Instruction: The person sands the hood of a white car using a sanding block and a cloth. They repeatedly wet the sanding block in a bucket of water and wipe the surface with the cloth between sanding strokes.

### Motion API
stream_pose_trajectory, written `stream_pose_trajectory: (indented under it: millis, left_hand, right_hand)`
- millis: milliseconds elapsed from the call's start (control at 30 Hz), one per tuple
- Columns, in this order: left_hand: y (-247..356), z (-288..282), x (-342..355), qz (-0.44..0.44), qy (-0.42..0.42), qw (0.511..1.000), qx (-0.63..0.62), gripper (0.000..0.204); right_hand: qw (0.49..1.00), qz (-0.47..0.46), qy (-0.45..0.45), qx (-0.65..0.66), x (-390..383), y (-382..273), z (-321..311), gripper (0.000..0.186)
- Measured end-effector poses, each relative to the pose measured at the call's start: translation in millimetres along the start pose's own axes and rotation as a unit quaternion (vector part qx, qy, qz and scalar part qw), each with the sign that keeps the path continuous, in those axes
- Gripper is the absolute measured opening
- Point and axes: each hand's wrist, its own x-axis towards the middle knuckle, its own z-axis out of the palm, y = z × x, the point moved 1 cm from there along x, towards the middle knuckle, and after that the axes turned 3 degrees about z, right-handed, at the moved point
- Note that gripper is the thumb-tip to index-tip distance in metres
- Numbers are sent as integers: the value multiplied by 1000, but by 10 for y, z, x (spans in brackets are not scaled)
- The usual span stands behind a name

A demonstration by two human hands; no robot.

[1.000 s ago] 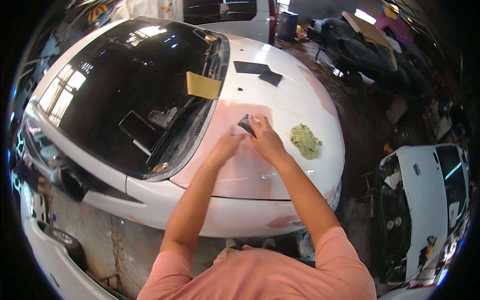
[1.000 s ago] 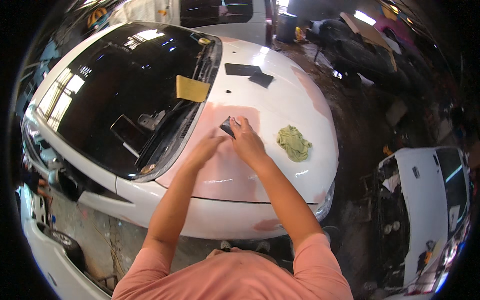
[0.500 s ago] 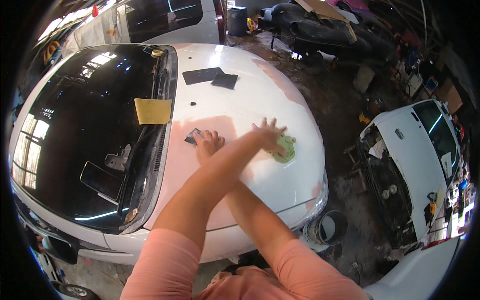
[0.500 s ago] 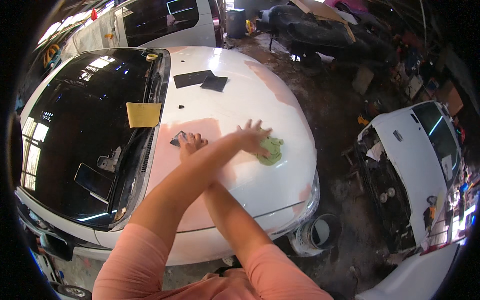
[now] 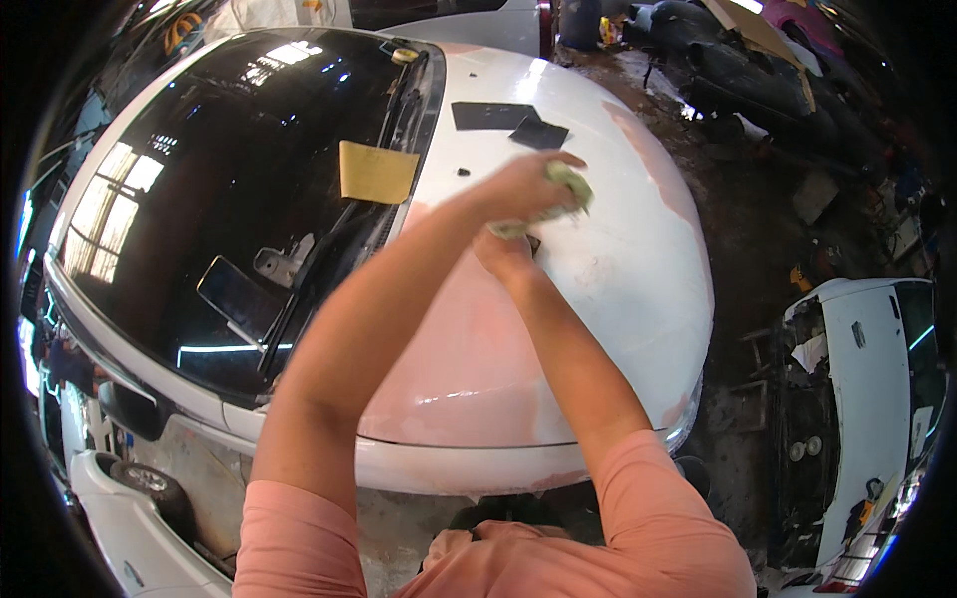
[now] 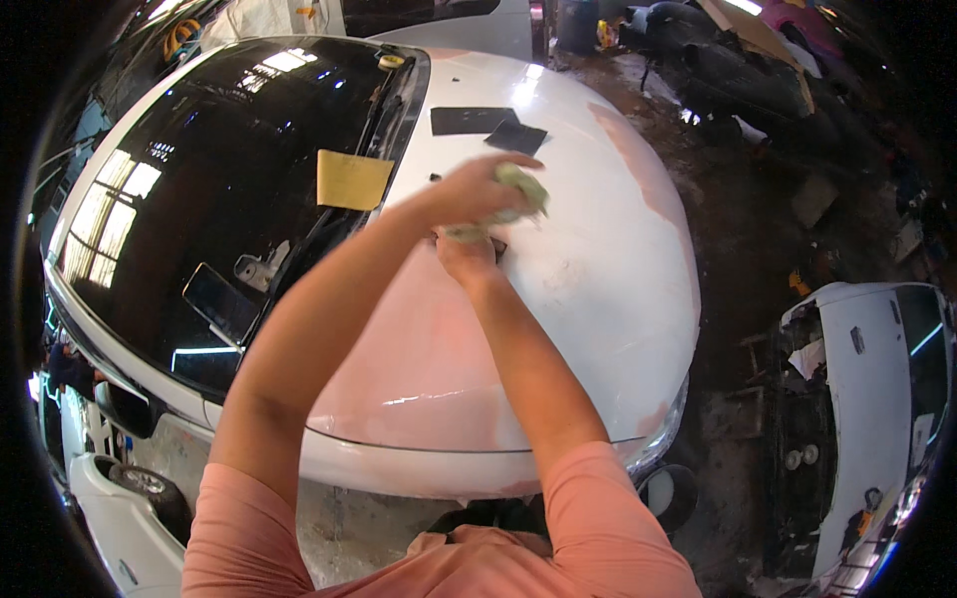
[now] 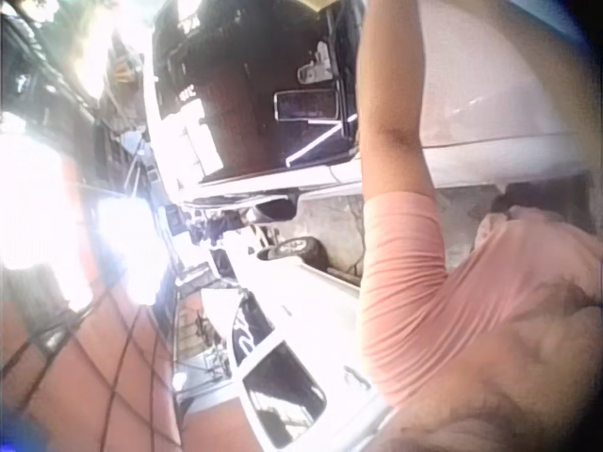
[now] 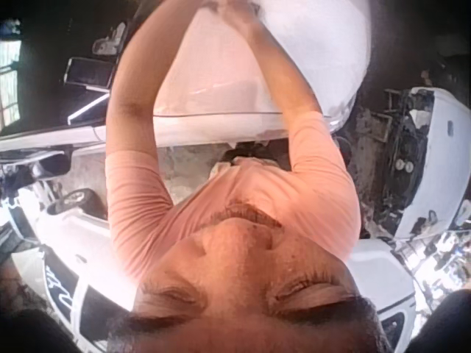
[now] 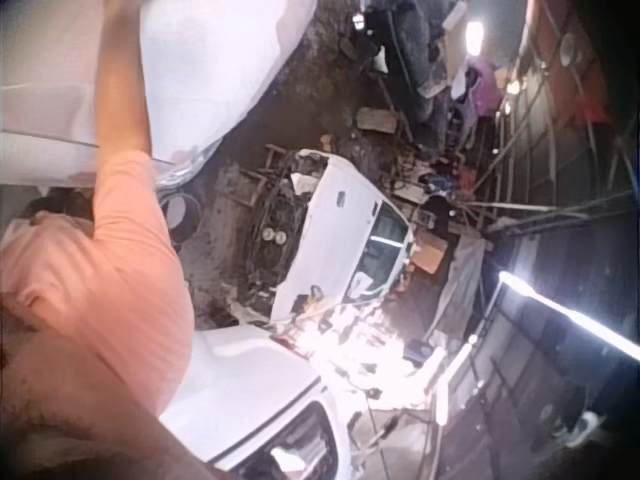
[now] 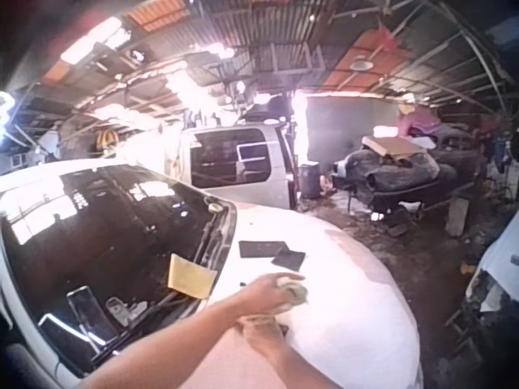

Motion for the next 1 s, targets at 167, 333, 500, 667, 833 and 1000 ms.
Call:
stream_pose_trajectory:
  millis: [167,333,500,667,833,1000]
  left_hand:
    - [-177,-555,-708,-90,68,988,104,40]
    - [-182,-376,-798,-94,97,988,69,37]
    - [-102,-301,-1348,-61,107,982,143,35]
    - [-597,-287,-2427,25,-54,953,296,39]
    - [-583,-501,-2968,153,-74,905,389,49]
    - [-794,-252,-2675,171,-55,919,350,47]
  right_hand:
    - [976,-150,85,130,-547,-338,-347,44]
    - [995,11,-79,56,-279,-345,-531,46]
    - [930,30,15,365,-459,-375,-365,45]
    - [992,129,-1,-5,-40,-762,-398,36]
    - [990,133,-14,49,-426,-1192,-422,39]
    - [971,236,41,-12,304,-1015,-286,39]
